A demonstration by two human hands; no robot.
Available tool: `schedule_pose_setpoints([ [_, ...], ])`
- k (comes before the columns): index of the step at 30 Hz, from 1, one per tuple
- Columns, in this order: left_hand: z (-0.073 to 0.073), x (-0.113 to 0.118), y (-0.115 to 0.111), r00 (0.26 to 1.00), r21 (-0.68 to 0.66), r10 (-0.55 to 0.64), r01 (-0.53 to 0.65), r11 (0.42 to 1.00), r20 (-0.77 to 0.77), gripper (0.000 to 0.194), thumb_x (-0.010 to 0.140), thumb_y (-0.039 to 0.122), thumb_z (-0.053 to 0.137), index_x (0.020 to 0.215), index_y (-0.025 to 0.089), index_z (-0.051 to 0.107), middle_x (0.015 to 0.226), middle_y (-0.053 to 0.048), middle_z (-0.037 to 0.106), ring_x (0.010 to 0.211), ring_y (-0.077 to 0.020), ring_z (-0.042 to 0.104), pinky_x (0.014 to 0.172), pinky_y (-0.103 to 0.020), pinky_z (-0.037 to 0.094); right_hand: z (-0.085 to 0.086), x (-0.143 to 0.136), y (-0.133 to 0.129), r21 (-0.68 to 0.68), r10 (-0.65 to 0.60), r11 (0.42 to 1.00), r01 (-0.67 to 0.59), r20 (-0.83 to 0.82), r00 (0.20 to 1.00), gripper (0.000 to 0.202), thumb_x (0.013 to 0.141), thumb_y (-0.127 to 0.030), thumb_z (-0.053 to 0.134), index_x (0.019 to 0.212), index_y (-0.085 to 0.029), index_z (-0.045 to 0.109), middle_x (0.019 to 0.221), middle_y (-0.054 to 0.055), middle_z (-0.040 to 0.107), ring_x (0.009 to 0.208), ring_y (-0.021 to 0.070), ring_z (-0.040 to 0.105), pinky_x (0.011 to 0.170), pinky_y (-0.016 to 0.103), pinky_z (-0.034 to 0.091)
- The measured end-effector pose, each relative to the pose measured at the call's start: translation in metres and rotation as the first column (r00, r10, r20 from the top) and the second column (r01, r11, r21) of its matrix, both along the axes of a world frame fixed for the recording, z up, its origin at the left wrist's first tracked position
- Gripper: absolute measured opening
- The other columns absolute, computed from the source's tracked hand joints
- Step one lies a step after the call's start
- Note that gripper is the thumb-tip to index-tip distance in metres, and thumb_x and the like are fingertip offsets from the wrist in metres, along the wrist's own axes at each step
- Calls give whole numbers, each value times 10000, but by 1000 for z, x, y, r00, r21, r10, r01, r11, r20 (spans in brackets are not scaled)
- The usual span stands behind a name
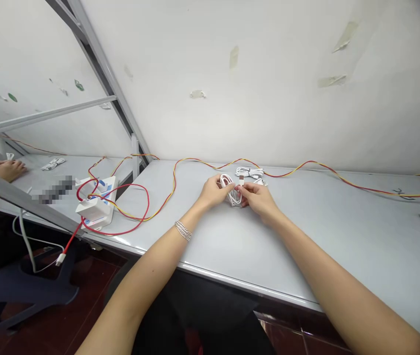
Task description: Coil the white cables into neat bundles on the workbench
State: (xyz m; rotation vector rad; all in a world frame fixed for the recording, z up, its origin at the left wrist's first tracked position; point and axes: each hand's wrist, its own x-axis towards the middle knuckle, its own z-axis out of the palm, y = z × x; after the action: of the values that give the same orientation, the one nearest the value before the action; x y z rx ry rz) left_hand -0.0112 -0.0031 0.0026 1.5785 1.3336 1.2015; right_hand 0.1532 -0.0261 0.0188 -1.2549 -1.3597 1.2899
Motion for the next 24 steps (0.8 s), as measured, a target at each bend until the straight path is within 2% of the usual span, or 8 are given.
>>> schedule_pose_setpoints([
  [15, 8, 2, -5, 990, -73, -55, 64, 995, 129, 179, 802, 284, 751, 840, 134, 660, 763, -27, 686, 663, -118, 599, 676, -248, 494, -3, 0, 2, -11, 25, 1000, -25, 29, 999, 372, 729, -506, 758, 648, -172, 617, 582, -3, 556, 536, 109, 485, 524, 241, 434],
  [24, 11, 3, -9, 986, -60, -93, 102, 993, 135, 242, 792, 347, 763, 835, 131, 661, 777, -45, 699, 698, -138, 628, 684, -258, 494, -2, 1, 1, 9, 85, 996, -85, 24, 996, 444, 688, -586, 766, 642, -171, 615, 592, -3, 548, 548, 106, 458, 530, 244, 413],
])
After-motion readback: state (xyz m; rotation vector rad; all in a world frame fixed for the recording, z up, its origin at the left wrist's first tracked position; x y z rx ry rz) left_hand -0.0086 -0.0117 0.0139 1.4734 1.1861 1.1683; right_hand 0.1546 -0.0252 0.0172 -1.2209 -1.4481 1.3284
